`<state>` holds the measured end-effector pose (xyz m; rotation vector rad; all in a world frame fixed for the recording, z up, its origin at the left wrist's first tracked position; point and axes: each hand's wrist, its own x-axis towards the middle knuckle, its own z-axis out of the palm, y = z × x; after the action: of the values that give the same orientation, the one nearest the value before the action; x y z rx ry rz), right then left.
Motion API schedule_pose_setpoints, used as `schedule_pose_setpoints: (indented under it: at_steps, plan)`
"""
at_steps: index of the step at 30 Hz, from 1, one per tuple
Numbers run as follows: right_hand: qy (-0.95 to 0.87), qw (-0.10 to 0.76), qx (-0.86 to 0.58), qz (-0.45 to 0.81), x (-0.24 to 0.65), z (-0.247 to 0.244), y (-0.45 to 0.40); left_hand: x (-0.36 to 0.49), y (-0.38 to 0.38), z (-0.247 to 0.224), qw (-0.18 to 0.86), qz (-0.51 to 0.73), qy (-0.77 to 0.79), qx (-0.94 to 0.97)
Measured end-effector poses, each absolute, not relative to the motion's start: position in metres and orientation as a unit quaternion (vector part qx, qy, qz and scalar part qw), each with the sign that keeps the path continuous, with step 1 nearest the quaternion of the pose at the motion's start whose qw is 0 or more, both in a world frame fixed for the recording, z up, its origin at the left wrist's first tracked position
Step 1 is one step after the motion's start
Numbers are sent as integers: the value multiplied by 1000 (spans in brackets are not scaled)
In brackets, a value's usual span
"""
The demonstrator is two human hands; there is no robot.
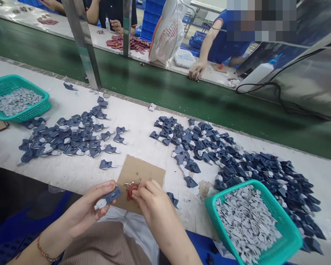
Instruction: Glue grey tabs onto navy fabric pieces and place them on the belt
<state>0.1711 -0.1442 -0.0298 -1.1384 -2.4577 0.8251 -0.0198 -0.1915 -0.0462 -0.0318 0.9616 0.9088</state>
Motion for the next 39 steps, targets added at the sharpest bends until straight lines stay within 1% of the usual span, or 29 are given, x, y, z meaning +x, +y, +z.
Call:
schedule_pose_setpoints:
  at_steps: [9, 15, 18, 22, 32, 36, 39]
  plan:
    - [-833, 167, -412, 330, 178, -28, -143, -8, -190, -48, 799, 425, 420, -75]
    - [-706, 271, -439, 484, 182, -13, -139, 4, -185, -37, 815, 402, 386, -156]
    - [-692, 282, -415, 519, 181, -6, -143, 9, -184, -32, 817, 404, 372, -172]
    - [-730, 257, -405, 487, 178, 2, -148, 13, -184, -29, 818, 415, 360, -173]
    - [-804, 246, -366, 399, 176, 4, -152, 17, -187, -31, 819, 418, 369, -133]
    - [-809, 223, -369, 399, 177, 12, -153, 18, -190, -33, 832, 418, 358, -72]
    - [-790, 222, -381, 425, 177, 16, -152, 16, -191, -32, 832, 414, 368, -38]
